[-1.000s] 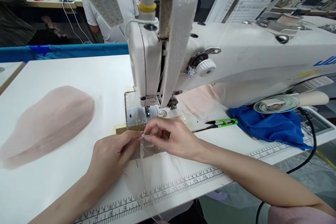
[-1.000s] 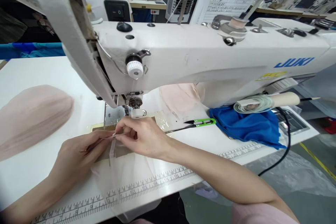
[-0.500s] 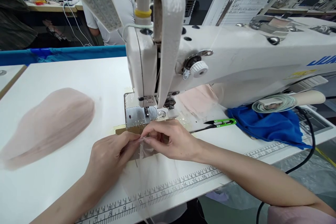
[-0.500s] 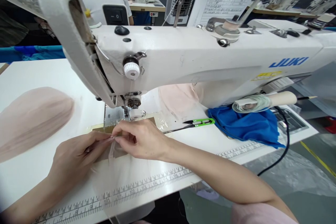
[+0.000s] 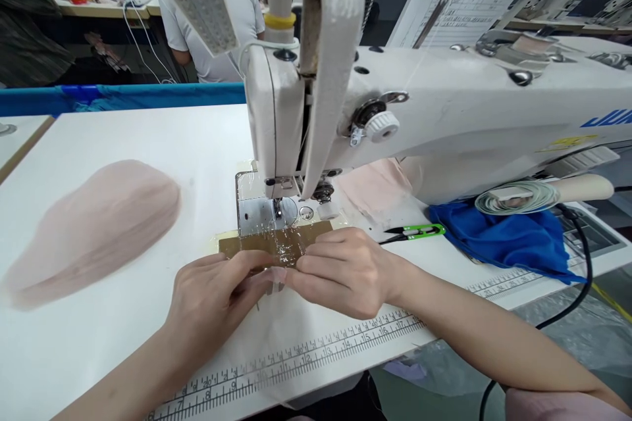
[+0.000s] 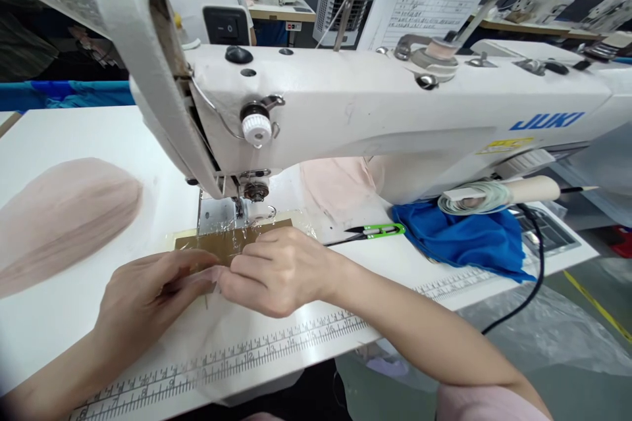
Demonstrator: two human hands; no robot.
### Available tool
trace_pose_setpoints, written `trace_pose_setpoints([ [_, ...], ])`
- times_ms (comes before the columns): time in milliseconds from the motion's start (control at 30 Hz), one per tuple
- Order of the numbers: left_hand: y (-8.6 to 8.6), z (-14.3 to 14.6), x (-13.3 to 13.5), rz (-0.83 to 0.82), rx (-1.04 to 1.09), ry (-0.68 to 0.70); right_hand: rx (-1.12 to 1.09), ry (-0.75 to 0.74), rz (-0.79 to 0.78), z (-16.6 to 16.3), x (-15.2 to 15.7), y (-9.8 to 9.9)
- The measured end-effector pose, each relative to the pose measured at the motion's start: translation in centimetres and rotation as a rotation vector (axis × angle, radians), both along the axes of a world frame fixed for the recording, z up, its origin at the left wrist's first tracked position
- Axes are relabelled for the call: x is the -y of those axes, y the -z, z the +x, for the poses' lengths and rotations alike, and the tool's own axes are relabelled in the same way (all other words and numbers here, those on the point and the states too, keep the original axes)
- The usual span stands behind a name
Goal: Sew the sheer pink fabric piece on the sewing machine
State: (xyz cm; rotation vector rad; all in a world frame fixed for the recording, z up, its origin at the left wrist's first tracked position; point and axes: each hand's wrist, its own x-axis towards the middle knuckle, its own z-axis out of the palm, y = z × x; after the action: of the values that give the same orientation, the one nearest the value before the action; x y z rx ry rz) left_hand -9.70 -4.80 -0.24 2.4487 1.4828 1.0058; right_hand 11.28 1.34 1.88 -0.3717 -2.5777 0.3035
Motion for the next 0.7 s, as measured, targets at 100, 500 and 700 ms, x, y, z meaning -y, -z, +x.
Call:
trace_pose_setpoints([
  [100,-0.4,0.4,0.2,-0.101,0.087,0.054,-0.015,-0.007,-0.093,0.5,0.1,-0.4],
  [500,1.1,1.2,-1.3,-0.296,-0.267,-0.137,0.086,0.372,-0.703,-0.2,-1.1,0.8],
  [700,1.2,1.3,-1.5,0.020,-0.379,-0.103,0.178,0.489,-0.420,-0.7,-1.5,2.6],
])
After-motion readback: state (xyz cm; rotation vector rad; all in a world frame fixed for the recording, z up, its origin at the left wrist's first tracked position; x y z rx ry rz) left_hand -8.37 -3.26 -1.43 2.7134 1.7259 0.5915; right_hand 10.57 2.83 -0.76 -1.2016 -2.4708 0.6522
